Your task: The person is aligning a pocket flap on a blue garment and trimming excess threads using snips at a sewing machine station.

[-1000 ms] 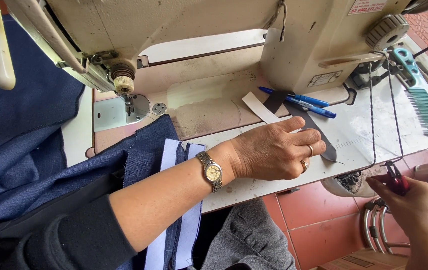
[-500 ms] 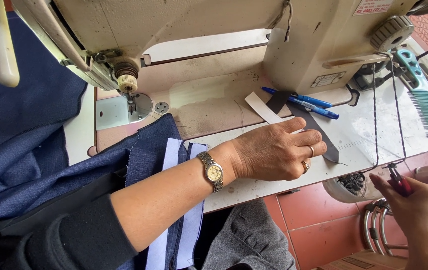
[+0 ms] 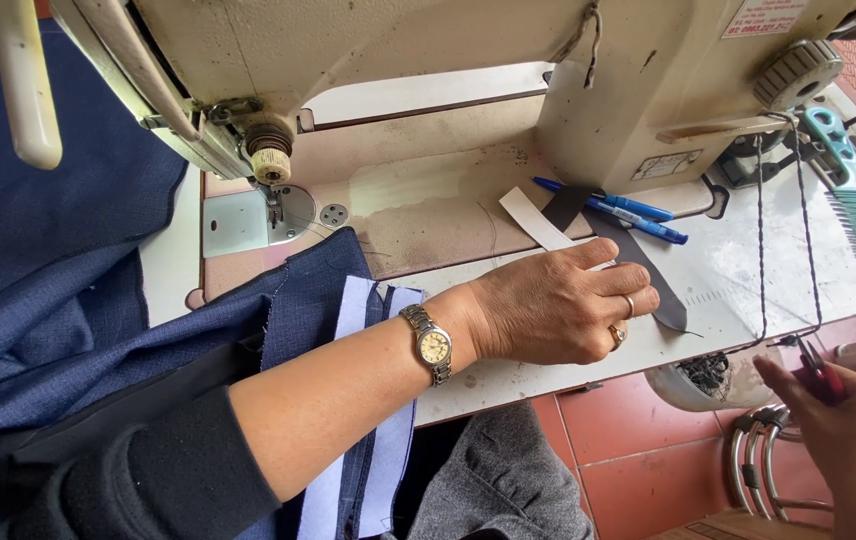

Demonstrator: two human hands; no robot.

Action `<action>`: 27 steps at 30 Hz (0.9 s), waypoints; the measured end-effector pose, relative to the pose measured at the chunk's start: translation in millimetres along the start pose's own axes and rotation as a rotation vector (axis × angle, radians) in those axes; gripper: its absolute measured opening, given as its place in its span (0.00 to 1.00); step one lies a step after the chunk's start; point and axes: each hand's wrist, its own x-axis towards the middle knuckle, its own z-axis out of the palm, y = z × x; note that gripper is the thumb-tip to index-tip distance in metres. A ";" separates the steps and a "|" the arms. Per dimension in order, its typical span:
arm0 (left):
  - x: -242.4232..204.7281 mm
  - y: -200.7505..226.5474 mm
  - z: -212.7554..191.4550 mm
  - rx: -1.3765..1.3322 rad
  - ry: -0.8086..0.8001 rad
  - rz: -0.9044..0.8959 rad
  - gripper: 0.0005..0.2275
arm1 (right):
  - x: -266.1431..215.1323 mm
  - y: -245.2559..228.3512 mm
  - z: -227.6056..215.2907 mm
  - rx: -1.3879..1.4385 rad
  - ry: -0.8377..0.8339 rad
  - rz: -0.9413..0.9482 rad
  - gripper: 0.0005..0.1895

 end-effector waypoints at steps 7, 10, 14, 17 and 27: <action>-8.6 1.6 -14.8 0.004 -0.001 -0.017 0.14 | 44.8 107.7 33.8 0.467 -0.037 -0.145 0.07; -16.8 5.5 -38.4 0.035 -0.019 -0.004 0.16 | 42.1 77.7 24.9 0.503 -0.153 0.145 0.19; -34.9 23.4 -110.7 0.088 -0.099 -0.193 0.15 | 17.3 -22.1 30.9 0.389 -0.131 -0.245 0.08; -49.4 46.7 -204.2 0.153 -0.226 -0.448 0.08 | -13.0 -118.5 47.7 0.424 -0.183 -0.477 0.10; -263.9 258.2 -413.8 0.862 0.678 -2.108 0.11 | -35.7 -248.2 148.3 0.489 -0.234 -0.825 0.12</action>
